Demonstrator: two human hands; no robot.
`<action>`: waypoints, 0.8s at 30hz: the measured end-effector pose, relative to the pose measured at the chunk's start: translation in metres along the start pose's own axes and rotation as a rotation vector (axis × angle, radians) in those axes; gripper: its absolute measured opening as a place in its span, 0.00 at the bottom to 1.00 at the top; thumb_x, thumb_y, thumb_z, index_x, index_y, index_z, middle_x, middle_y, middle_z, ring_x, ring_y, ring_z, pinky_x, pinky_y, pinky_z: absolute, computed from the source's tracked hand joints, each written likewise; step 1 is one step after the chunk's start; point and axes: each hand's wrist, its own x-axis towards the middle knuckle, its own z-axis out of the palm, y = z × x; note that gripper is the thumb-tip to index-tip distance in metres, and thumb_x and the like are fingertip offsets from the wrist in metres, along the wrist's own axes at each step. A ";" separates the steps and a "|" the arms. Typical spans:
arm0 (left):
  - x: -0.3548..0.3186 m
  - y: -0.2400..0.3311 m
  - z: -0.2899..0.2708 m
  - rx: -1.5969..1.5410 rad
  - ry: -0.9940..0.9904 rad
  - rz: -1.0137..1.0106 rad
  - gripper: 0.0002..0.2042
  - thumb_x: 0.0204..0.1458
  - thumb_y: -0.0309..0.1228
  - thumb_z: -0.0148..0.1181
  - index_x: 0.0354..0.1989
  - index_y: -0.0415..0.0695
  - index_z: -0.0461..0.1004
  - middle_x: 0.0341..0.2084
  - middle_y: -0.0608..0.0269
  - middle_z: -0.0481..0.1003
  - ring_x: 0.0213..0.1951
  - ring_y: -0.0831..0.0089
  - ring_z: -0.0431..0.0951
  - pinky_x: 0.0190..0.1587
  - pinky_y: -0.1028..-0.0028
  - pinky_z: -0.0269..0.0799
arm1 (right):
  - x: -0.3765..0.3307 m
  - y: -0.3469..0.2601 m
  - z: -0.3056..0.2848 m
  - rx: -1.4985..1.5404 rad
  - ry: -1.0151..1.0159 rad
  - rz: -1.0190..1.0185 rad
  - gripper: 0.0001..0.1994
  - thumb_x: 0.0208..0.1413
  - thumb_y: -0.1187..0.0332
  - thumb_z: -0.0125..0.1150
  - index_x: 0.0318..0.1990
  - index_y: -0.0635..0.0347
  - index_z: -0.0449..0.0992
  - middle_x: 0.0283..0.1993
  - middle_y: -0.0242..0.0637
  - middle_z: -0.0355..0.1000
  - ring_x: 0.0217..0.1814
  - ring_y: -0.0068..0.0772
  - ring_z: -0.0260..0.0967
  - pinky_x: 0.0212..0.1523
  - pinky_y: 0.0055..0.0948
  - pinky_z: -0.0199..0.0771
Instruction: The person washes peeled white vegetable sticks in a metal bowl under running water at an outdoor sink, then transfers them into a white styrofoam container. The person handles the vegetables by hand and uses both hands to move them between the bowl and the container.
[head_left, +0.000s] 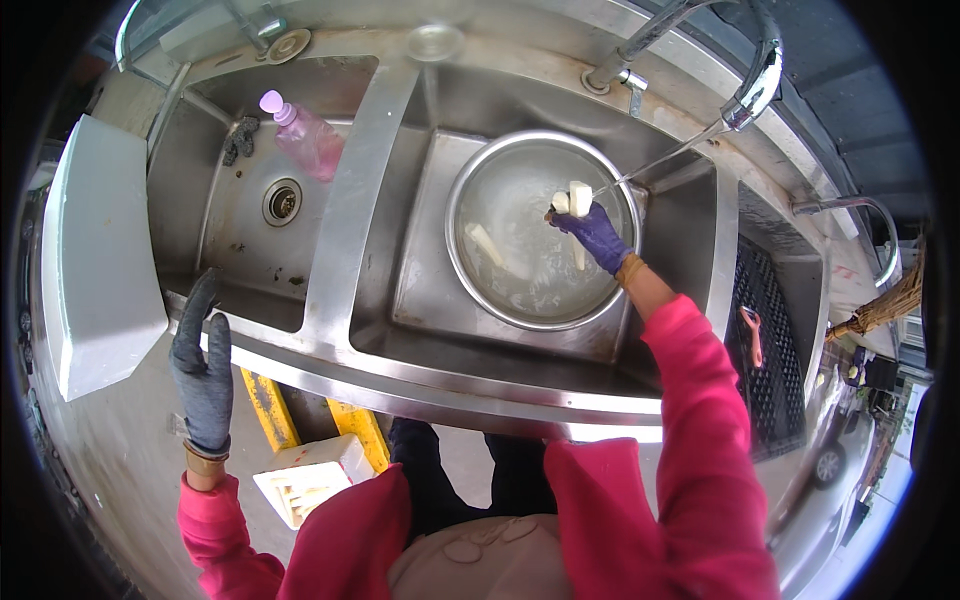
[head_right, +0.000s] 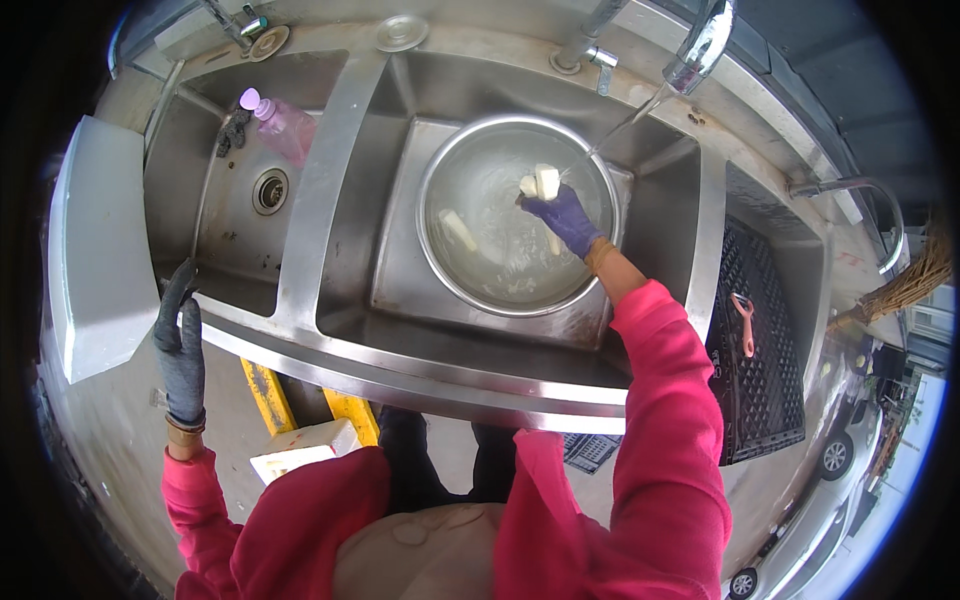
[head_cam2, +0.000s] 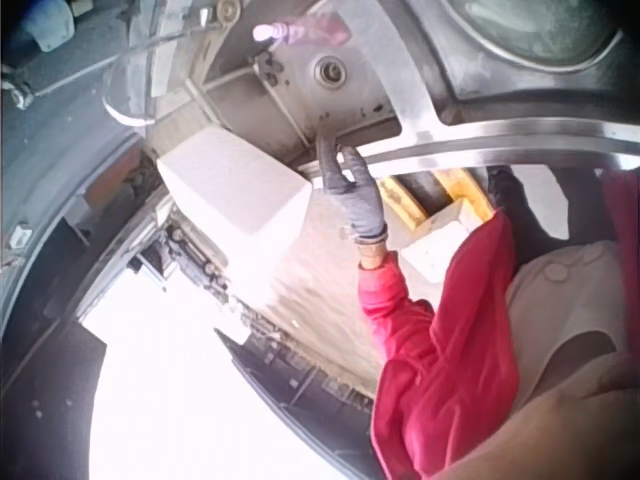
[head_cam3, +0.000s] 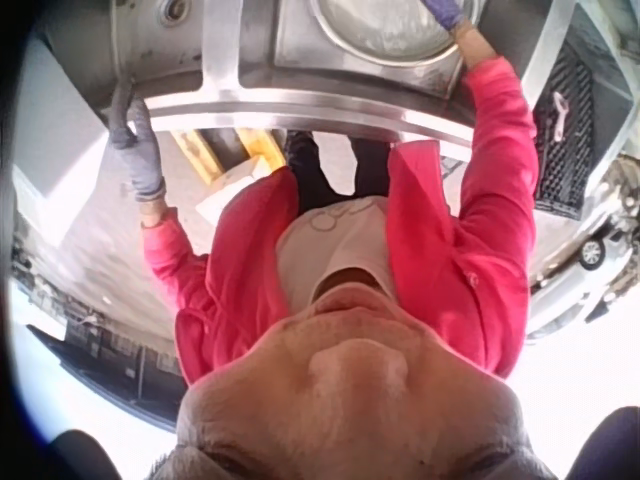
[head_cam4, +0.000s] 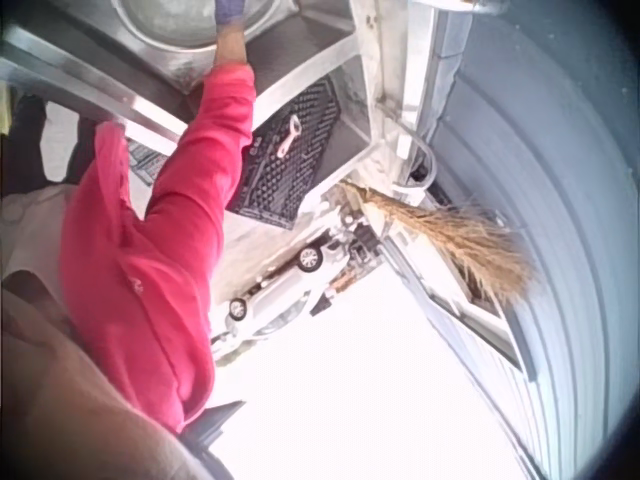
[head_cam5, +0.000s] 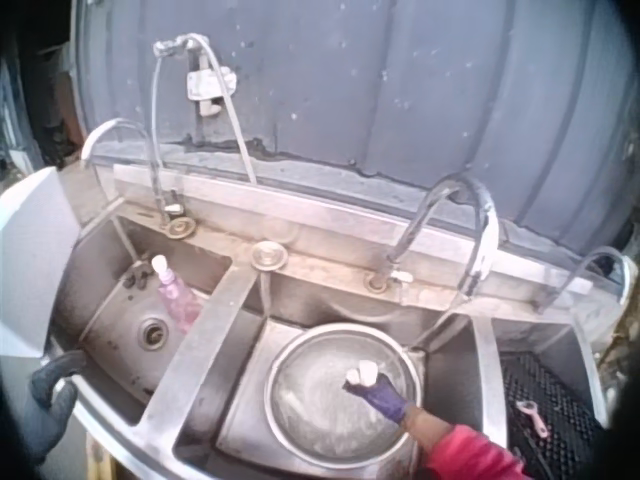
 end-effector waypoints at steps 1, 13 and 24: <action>0.001 0.001 0.002 0.005 -0.004 -0.020 0.19 0.62 0.27 0.52 0.61 0.40 0.69 0.58 0.54 0.72 0.58 0.66 0.72 0.61 0.69 0.64 | 0.000 -0.006 0.005 -0.118 0.010 0.053 0.17 0.55 0.68 0.66 0.50 0.63 0.74 0.42 0.36 0.78 0.43 0.27 0.76 0.46 0.26 0.75; 0.000 -0.009 0.005 -0.019 -0.052 -0.010 0.18 0.62 0.26 0.52 0.60 0.40 0.71 0.57 0.54 0.73 0.58 0.65 0.72 0.62 0.69 0.63 | 0.038 0.063 0.138 -0.547 0.022 0.275 0.27 0.45 0.60 0.68 0.53 0.65 0.73 0.51 0.55 0.74 0.51 0.56 0.73 0.53 0.44 0.71; -0.011 -0.034 -0.006 -0.066 -0.020 -0.024 0.17 0.64 0.28 0.50 0.60 0.41 0.71 0.56 0.55 0.74 0.56 0.65 0.74 0.61 0.68 0.65 | -0.021 -0.049 0.001 0.417 0.138 -0.015 0.24 0.48 0.77 0.61 0.56 0.64 0.66 0.49 0.43 0.74 0.52 0.38 0.72 0.58 0.34 0.70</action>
